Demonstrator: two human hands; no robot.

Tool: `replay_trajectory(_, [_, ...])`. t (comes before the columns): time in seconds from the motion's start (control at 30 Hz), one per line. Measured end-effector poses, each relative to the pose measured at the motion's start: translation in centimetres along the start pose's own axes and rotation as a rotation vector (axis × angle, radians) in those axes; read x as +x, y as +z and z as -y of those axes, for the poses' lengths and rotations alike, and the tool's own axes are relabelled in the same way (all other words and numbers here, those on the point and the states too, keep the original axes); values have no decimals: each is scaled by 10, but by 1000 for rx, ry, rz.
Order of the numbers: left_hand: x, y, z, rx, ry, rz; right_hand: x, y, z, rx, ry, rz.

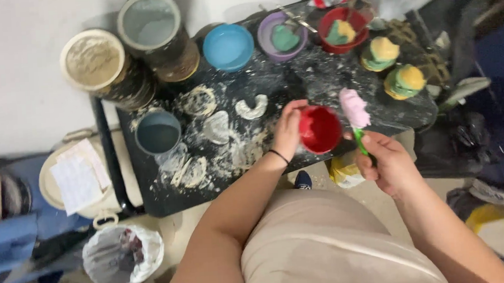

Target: The person retrieves a foil-wrapped object from a drawer and places it on a workbench. They then pour a white powder from a bag into a red bowl, add water from a blue bowl, and mix the contents with a green spatula. The person applies the resulting pink paste to the foil-wrapped object.

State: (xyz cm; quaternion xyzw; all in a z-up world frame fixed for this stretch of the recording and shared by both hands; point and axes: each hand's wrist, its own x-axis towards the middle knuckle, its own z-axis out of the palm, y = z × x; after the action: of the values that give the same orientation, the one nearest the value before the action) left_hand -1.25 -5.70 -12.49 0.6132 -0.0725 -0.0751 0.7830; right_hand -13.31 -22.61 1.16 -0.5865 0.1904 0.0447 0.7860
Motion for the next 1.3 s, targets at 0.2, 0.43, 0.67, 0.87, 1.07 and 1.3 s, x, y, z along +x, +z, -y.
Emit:
replay_trajectory(0.2, [8,-22,5,311,-97,178,32,-31,-45,-98,-53,10])
replay_trajectory(0.43, [-9,-35,-62,602,103,458,44,-20,-26,-178,140,-46])
replay_trajectory(0.67, [-16,-48,-75,755,128,449,50,-24,-34,-154,76,9])
replay_trajectory(0.87, [-13,-118,-127,1116,175,327,48,-27,-32,-186,40,15])
replay_trajectory(1.07, [4,-199,-121,1653,-196,310,51,-23,-36,-205,-10,-2])
replay_trajectory(1.3, [20,-198,-120,1513,-234,415,50,-15,-44,-251,-89,-32])
